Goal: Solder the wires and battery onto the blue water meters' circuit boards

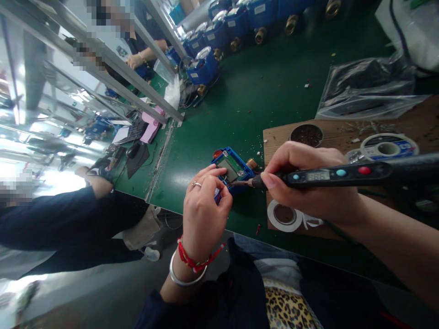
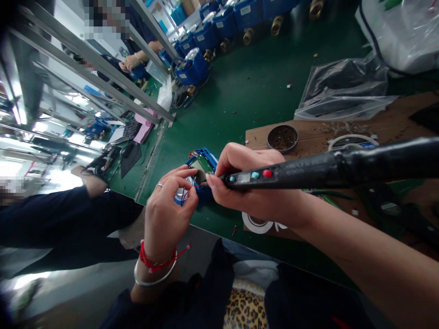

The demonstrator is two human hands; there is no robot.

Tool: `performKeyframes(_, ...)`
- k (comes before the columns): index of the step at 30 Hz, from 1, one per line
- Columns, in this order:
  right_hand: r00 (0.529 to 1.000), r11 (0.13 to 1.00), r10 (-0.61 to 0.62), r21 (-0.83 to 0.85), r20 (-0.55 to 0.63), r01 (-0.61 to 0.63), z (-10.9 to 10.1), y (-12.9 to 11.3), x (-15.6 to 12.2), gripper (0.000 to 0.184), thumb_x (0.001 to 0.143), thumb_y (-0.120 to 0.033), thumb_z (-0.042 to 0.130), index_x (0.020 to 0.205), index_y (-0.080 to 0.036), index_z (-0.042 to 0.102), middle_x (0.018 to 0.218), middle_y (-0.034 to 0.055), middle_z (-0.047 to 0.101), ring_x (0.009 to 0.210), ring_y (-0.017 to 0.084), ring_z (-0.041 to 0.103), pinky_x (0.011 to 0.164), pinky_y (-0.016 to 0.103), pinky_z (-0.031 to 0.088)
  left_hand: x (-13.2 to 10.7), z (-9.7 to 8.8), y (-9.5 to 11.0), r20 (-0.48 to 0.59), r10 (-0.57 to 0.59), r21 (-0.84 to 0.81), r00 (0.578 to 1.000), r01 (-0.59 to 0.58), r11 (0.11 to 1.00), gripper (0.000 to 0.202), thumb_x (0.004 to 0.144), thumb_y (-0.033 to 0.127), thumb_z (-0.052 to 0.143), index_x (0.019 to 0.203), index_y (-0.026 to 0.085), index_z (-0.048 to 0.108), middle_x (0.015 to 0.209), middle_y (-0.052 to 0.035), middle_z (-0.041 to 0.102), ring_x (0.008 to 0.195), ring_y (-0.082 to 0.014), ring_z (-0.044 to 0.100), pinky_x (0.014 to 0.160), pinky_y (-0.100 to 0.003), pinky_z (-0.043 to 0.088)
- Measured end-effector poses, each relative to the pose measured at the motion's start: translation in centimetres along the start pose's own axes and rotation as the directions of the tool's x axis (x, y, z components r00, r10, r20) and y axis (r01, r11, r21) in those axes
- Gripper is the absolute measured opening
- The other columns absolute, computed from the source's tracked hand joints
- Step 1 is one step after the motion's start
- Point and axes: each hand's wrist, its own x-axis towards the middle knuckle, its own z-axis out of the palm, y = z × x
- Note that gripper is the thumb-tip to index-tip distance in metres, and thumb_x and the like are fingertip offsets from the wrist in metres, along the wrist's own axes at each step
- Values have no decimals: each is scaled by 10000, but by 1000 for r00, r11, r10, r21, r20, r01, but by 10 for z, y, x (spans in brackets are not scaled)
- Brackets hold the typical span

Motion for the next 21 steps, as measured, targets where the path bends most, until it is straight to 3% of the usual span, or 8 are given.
performKeyframes(12,1000,999,0,-47,11,1,1,-3,-4,139,829,-293,591,716,-215,567,613,-18,625,496,97,529,482,245,384,0,0,2,-3,4,-6,1000,-4,1000,114,833,94,547,783,192,517,1090,-67,679,1183,-232,575,1013,-450,456)
performKeyframes(21,999,997,-45,-63,2,45,3,-4,-6,151,823,-328,597,715,-223,576,551,-38,575,464,93,497,463,249,362,1,0,2,2,5,-4,1000,-5,1000,112,831,102,560,775,186,510,1097,-69,679,1170,-224,580,1012,-441,461)
